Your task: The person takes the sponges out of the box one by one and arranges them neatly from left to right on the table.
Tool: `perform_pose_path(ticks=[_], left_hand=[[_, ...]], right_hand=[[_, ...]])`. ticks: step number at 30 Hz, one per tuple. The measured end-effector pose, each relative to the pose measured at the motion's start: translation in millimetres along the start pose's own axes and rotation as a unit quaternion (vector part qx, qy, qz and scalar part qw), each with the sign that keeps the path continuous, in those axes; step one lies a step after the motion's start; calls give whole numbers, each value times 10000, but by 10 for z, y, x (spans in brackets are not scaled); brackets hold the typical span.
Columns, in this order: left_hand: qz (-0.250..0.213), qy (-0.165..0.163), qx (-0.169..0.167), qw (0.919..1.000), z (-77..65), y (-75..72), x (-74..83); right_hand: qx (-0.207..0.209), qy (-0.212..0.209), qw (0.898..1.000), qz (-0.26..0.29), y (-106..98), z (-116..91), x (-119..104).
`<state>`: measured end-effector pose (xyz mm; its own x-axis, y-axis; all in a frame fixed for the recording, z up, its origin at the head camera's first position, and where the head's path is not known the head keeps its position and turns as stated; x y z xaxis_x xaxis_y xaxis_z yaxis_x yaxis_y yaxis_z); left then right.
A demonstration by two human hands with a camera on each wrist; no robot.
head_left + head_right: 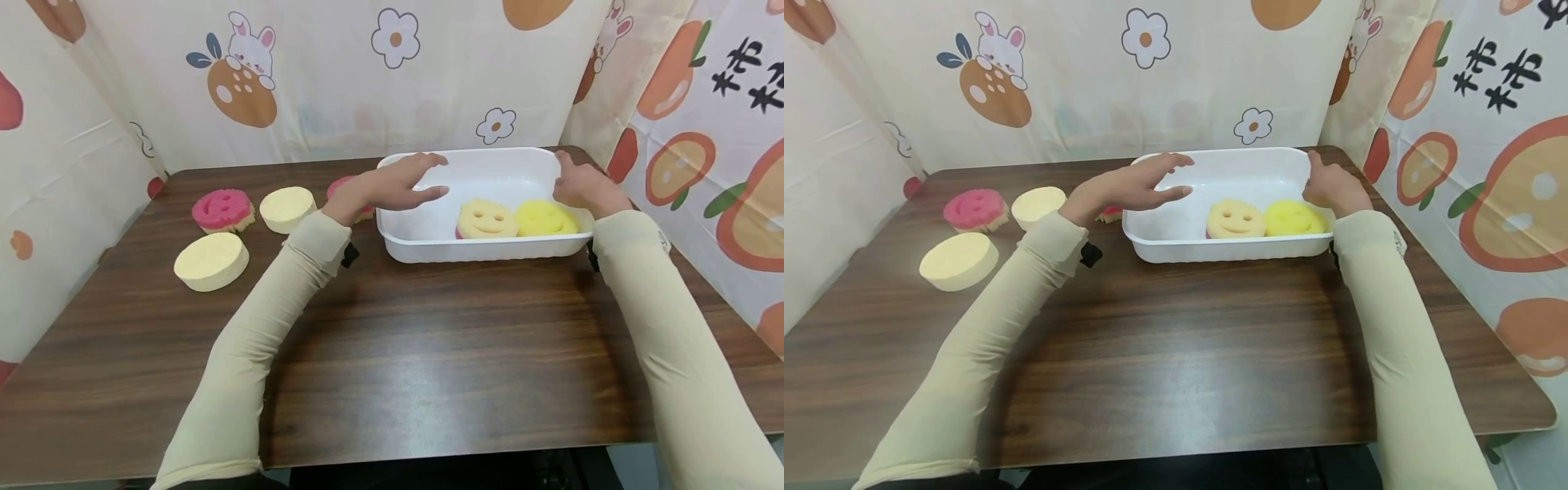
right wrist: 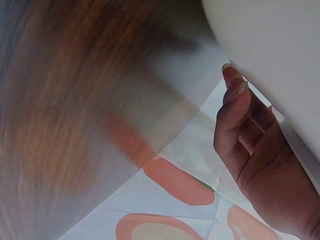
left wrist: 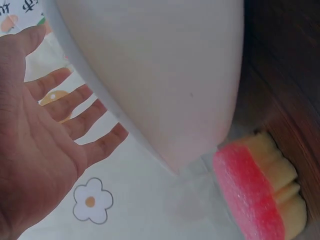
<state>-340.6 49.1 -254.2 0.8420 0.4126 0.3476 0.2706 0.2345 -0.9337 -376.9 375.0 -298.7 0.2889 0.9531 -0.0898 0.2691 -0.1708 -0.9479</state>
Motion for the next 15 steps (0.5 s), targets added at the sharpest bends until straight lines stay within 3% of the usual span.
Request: perform_pose_path(ticks=[15], left_hand=[[8, 16, -212, 9998, 222, 89, 173]], right_hand=[[5, 31, 10000, -10, 6, 0, -6]])
Point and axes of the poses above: each hand's wrist, its own z-axis towards the middle knuckle, its own y-axis out of the palm, x = y × z, the point moved 6 cm from there along z, towards the middle knuckle, and after that the axes turned 14 degrees about y, right-handed, at the moved point
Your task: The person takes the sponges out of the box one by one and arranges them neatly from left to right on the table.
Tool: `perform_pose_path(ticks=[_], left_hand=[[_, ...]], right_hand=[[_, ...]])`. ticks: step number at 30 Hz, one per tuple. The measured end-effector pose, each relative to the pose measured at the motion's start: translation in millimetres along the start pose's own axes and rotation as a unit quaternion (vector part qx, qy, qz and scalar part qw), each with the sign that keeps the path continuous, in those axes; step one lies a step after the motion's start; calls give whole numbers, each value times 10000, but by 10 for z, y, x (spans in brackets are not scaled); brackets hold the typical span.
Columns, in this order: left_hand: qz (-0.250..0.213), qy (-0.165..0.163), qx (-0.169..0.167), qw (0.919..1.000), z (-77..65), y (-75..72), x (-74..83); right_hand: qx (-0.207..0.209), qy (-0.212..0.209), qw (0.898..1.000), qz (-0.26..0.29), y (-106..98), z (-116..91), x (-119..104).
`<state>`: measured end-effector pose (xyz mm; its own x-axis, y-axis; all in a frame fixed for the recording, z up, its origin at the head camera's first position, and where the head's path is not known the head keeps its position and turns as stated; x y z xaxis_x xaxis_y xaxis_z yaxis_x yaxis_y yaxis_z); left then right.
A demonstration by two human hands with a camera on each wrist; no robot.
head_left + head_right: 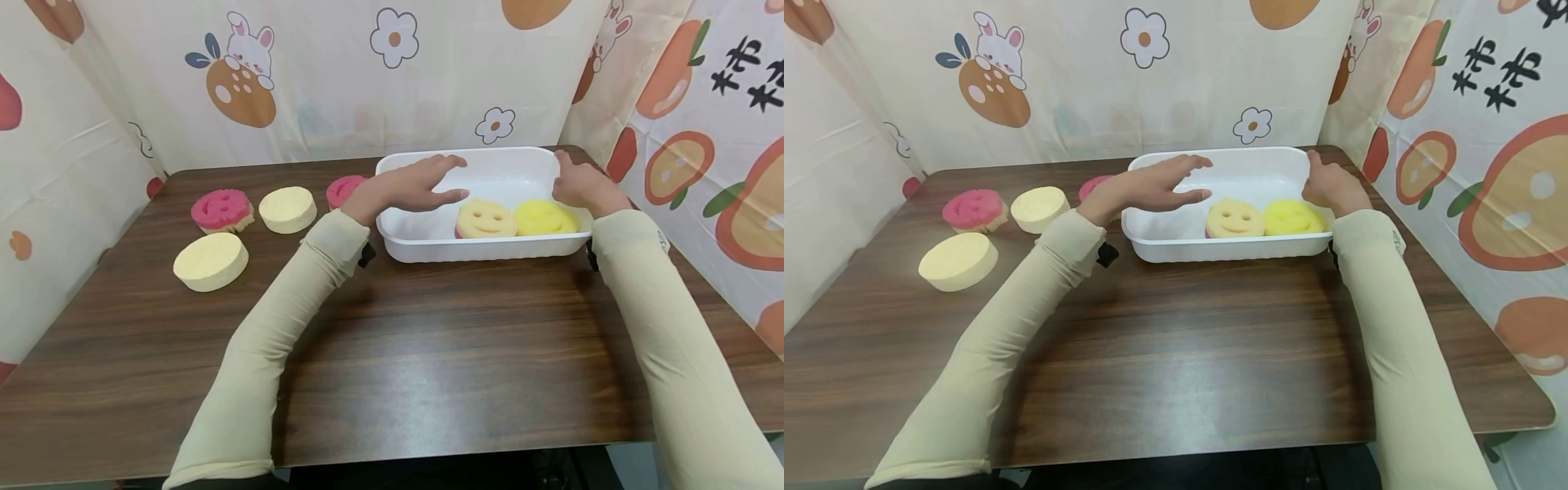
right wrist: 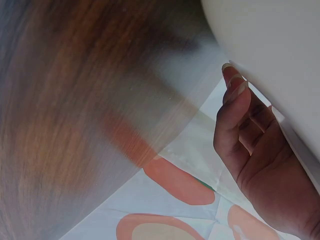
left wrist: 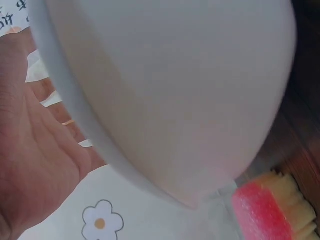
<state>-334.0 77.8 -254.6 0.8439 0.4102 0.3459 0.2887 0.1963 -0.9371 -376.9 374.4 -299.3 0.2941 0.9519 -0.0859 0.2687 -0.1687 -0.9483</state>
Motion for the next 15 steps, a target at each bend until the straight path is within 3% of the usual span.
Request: perform_pose_path(ticks=[7, 15], left_hand=[[-164, -334, -245, 9990, 76, 65, -3], [-192, -458, -332, 9982, 137, 118, -12]], right_hand=[[23, -8, 10000, 24, -2, 5, 3], [4, 44, 10000, 0, -4, -17, 9]])
Point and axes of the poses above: each hand's wrist, its own z-axis towards the middle knuckle, its own y-axis out of the palm, x = y × z, the point moved 6 cm from there along z, towards the middle knuckle, and after that the axes turned 14 degrees about y, right-handed, at the moved point
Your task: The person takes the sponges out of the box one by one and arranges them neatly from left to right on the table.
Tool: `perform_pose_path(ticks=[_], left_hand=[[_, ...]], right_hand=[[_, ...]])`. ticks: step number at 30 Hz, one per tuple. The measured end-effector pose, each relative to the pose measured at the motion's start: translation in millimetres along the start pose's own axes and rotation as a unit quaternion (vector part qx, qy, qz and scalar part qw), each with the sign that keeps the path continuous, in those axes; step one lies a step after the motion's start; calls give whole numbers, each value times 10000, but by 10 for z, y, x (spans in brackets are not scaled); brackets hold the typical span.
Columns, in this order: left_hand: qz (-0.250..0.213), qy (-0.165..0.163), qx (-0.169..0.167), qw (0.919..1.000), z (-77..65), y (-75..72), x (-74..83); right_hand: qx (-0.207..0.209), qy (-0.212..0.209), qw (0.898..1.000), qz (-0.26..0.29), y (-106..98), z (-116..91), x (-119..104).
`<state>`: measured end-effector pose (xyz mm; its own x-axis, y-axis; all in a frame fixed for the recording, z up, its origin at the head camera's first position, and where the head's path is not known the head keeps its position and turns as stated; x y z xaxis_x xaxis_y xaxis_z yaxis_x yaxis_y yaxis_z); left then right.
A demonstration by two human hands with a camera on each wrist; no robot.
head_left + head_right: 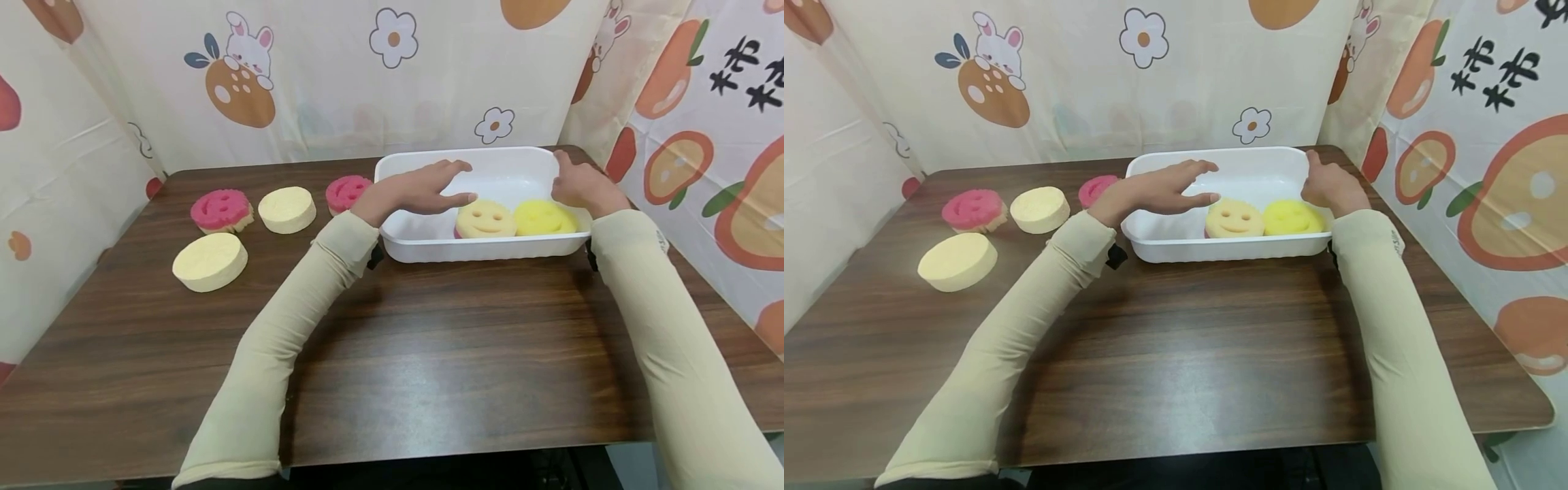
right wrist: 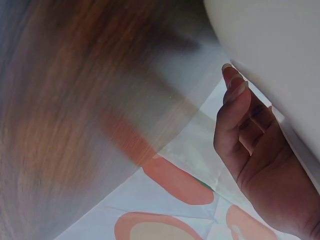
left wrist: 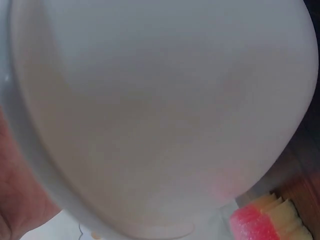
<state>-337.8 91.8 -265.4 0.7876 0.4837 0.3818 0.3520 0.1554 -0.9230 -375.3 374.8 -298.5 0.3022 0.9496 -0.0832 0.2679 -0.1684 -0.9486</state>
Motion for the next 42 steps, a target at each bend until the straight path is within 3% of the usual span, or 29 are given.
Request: perform_pose_path(ticks=[20, 29, 42], left_hand=[[221, 220, 30, 9995, 190, 139, 70], [292, 262, -173, 9991, 294, 219, 101], [227, 79, -426, 9988, 364, 296, 128]], right_hand=[[21, 30, 10000, -18, -12, 39, 22], [-35, 51, 9999, 108, -10, 33, 30], [-14, 44, 10000, 56, 12, 42, 4]])
Point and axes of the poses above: each hand's wrist, its own z-axis towards the middle knuckle, its own y-axis out of the palm, x = y × z, the point moved 6 cm from there along z, towards the middle knuckle, and after that the axes turned 14 degrees about y, right-handed, at the moved point
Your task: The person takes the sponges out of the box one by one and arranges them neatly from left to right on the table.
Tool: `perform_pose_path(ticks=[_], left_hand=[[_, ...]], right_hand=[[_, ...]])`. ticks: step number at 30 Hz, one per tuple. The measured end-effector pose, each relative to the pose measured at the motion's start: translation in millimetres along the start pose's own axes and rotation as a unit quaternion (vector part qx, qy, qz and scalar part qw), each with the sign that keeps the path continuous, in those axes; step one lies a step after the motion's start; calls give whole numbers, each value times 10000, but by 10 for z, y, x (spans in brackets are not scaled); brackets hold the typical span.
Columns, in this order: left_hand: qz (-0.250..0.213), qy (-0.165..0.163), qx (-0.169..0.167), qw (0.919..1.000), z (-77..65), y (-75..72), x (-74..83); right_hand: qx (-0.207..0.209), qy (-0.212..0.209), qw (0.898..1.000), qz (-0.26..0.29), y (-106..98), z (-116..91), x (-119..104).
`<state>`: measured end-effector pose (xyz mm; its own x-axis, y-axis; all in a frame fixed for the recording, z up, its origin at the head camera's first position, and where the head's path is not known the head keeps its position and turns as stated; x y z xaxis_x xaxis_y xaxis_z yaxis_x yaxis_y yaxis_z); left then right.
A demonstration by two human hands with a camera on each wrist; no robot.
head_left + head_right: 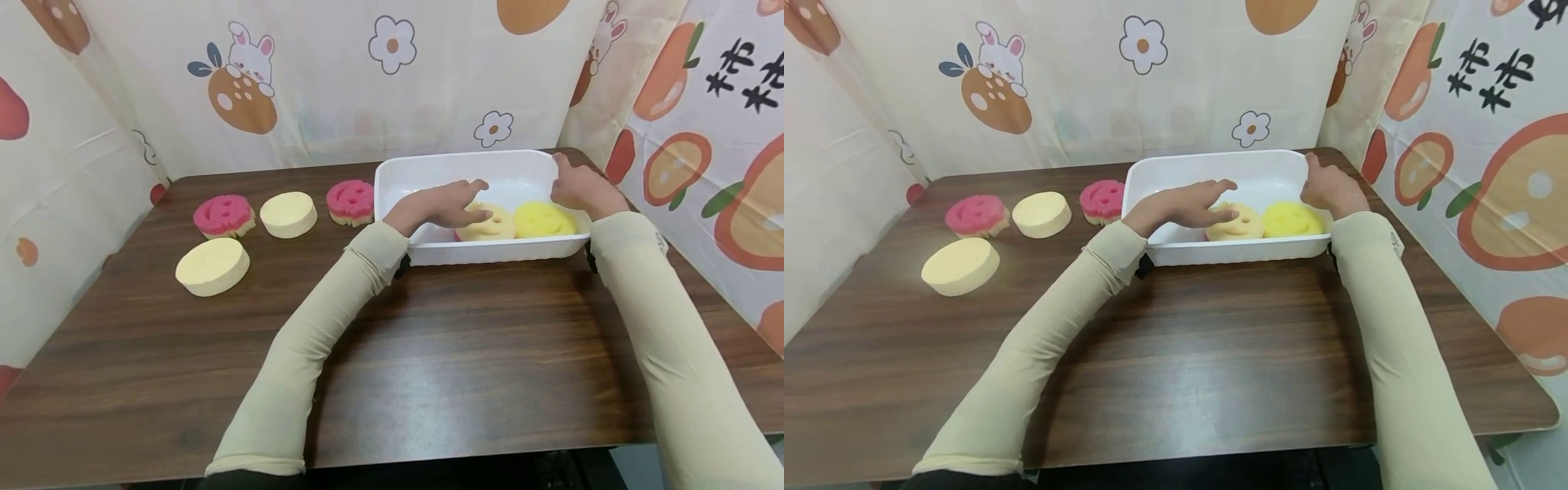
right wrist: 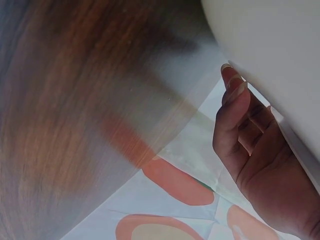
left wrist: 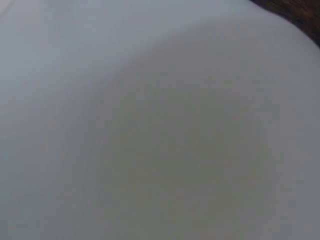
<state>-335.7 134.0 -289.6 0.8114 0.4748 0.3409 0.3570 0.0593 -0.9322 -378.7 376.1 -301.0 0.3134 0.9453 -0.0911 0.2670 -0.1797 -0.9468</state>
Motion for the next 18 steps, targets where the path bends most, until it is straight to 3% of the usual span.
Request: perform_pose_path(ticks=[18], left_hand=[[9, 7, 67, 10000, 45, 12, 22]], right_hand=[[65, 7, 10000, -28, -3, -17, -4]])
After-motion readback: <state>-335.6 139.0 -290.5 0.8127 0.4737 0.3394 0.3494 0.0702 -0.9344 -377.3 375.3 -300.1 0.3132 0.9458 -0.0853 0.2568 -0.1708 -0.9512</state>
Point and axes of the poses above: each hand's wrist, its own z-axis towards the middle knuckle, its own y-axis out of the palm, x = y × z, the point moved 6 cm from there along z, towards the middle knuckle, and after that the axes turned 14 degrees about y, right-handed, at the moved point
